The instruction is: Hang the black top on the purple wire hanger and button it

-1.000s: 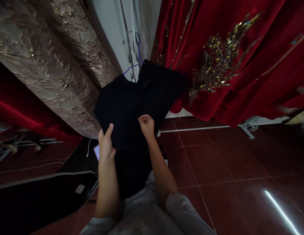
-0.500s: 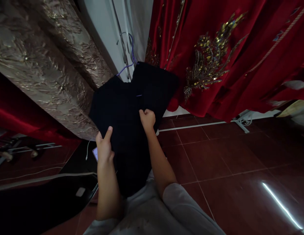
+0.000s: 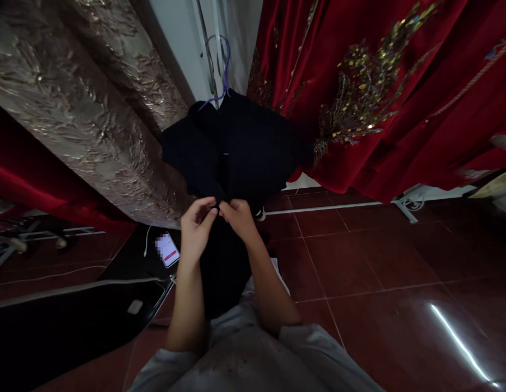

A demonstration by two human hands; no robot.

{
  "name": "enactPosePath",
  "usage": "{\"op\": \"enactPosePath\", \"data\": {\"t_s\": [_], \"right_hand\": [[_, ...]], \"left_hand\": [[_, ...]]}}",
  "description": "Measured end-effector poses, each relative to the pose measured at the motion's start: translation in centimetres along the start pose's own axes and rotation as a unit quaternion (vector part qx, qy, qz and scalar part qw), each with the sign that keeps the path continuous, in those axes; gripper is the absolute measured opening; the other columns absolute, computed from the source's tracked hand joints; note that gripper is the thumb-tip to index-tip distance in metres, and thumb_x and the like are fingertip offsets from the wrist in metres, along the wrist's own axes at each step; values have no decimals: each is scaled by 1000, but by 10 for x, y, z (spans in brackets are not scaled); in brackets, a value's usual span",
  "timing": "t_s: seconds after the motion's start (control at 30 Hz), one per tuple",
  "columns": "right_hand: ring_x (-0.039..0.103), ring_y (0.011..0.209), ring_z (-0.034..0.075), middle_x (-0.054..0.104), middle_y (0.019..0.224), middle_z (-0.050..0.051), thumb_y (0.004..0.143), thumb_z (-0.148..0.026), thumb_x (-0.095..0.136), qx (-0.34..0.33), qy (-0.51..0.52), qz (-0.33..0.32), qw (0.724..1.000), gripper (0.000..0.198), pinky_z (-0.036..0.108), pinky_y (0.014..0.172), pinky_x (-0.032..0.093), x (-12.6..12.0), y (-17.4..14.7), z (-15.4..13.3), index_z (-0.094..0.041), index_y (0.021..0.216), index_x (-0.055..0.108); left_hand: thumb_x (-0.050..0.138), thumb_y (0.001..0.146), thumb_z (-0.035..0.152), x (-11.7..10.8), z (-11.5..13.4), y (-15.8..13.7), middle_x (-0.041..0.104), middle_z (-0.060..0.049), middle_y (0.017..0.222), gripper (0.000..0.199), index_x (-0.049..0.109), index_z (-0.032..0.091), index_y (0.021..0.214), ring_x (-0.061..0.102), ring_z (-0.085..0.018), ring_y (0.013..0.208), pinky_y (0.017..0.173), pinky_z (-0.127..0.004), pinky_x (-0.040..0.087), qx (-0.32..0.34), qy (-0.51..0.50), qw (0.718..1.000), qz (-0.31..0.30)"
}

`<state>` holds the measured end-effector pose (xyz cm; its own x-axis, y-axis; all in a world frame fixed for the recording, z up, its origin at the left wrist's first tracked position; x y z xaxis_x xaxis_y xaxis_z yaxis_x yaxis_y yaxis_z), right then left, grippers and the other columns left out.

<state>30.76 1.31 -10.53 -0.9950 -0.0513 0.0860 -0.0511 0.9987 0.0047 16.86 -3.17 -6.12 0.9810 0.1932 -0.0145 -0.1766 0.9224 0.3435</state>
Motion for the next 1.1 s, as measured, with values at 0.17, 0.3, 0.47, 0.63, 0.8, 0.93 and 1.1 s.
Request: {"op": "enactPosePath", "data": {"t_s": [0.17, 0.3, 0.47, 0.63, 0.8, 0.93, 1.1], "right_hand": [[44, 52, 10, 51, 53, -2, 85, -53, 69, -52, 12, -4, 999, 46, 25, 52, 33, -4, -14, -30, -19, 57, 54], [46, 53, 10, 54, 56, -2, 85, -54, 73, -68, 32, -33, 997, 39, 24, 53, 35, -8, -20, -43, -19, 69, 64], [48, 43, 12, 65, 59, 1, 84, -51, 75, 12, 78, -66, 995, 28, 26, 42, 24, -13, -24, -29, -24, 77, 73], [43, 40, 9, 63, 58, 0, 83, -51, 78, -33, 114, -23, 993, 29, 25, 39, 21, -27, 7, -61, -24, 74, 73], [42, 43, 5, 55, 55, -4, 87, -60, 75, -158, 106, 76, 979, 44, 20, 40, 24, -43, 71, -145, -18, 76, 64], [43, 43, 6, 51, 53, -5, 95, -64, 65, -229, 63, 86, 967, 47, 20, 42, 31, -37, 84, -185, -20, 79, 59], [43, 42, 6, 50, 53, -5, 93, -62, 67, -256, 49, 36, 965, 45, 19, 42, 31, -27, 73, -192, -20, 81, 60]], "left_hand": [[64, 95, 18, 21, 0, -6, 73, -7, 110, 24, 69, 21, 118, 71, -20, 105, 99, -33, 56, 2, -34, 999, 20], [62, 98, 21, 25, 3, -5, 72, -6, 105, 20, 68, 20, 116, 71, -19, 98, 92, -30, 57, 20, -31, 999, 40], [62, 100, 21, 33, 8, -6, 66, -2, 89, 21, 63, 23, 121, 68, -14, 80, 78, -25, 56, 38, -35, 998, 26], [57, 101, 18, 44, 1, -2, 63, -1, 87, 23, 58, 23, 124, 65, -15, 80, 79, -27, 53, 67, -7, 998, 2], [55, 99, 10, 58, -15, 23, 57, -1, 84, 24, 56, 22, 120, 60, -16, 76, 77, -30, 50, 106, 81, 990, -35], [59, 94, 5, 76, 5, 55, 59, -1, 84, 33, 56, 20, 124, 62, -17, 79, 79, -30, 49, 136, 111, 981, -86], [58, 102, 15, 58, 85, 103, 65, -4, 111, 37, 54, 19, 139, 67, -17, 102, 92, -28, 51, 226, 52, 973, -20]]}}
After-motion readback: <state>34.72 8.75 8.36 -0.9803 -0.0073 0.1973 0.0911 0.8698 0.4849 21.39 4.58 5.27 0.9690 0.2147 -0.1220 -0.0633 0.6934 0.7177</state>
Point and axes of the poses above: each hand's wrist, its own y-axis towards the middle knuckle, its own x-axis out of the palm, z = x × y, the point moved 10 cm from there along y, towards the middle knuckle
